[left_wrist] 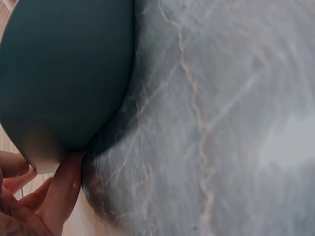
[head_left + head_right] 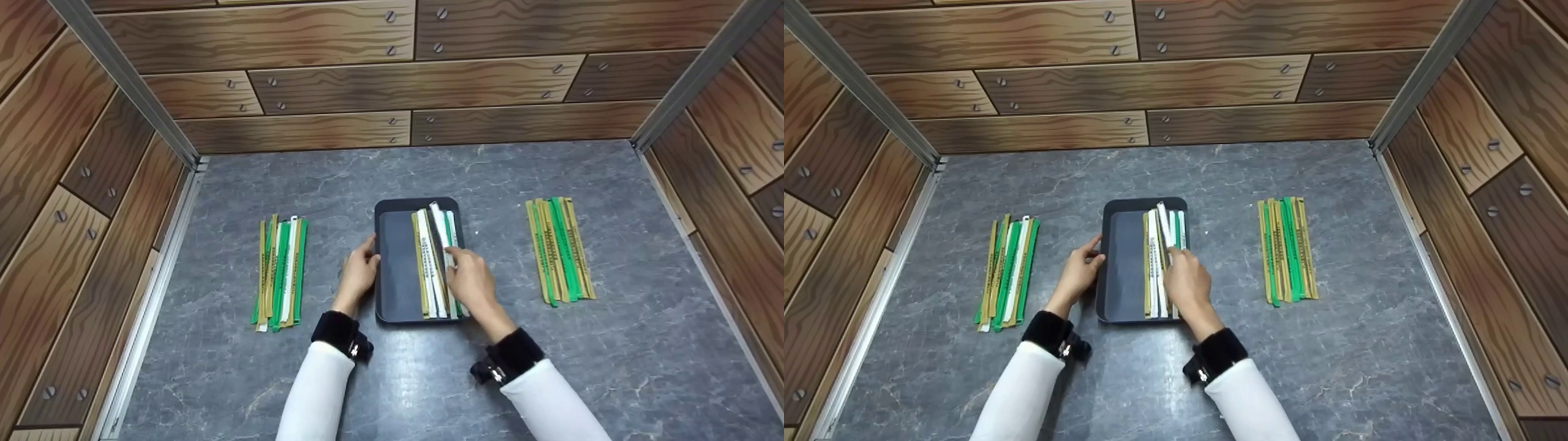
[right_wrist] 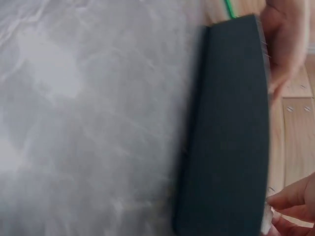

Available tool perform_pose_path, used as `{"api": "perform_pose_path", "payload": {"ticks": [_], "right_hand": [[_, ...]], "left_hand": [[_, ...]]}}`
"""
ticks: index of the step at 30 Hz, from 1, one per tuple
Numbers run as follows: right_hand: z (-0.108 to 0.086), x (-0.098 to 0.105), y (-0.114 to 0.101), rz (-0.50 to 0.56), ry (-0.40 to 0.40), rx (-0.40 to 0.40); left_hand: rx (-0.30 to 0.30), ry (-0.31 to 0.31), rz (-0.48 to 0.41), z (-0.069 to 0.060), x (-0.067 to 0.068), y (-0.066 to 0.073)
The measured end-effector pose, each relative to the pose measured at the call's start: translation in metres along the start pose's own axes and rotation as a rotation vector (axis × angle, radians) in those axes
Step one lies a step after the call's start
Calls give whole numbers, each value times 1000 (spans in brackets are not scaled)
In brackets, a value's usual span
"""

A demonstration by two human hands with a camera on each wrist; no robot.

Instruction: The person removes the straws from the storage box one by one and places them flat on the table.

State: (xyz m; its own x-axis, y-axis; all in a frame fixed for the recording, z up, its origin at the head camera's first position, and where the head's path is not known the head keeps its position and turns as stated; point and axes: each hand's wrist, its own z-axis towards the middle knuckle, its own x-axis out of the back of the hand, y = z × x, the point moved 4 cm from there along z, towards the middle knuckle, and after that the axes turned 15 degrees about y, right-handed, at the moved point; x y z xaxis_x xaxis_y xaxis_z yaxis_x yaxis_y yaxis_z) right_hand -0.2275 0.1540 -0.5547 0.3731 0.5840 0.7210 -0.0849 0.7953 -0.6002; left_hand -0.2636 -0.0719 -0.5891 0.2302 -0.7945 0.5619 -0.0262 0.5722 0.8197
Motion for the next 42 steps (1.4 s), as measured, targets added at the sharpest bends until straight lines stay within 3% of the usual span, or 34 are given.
{"api": "perform_pose_path", "payload": {"ticks": [6,12,17,25,35,39,42], "right_hand": [[9,28,13,6,53,-46],[14,51,43,-35,53,-123],[13,65,74,-91,55,-187],[16,89,116,-193,60,-329],[30,96,148,-268,-54,-415],[33,94,159,-284,-64,-442],[35,93,162,-291,-26,-439]], "left_hand": [[0,-31,63,-1,1,1],[-38,-104,107,0,1,2],[-37,-111,56,0,1,2],[27,-73,-29,0,2,-1],[40,-51,-11,2,3,0],[46,-55,5,1,2,-1],[50,-56,11,1,2,-1]]}}
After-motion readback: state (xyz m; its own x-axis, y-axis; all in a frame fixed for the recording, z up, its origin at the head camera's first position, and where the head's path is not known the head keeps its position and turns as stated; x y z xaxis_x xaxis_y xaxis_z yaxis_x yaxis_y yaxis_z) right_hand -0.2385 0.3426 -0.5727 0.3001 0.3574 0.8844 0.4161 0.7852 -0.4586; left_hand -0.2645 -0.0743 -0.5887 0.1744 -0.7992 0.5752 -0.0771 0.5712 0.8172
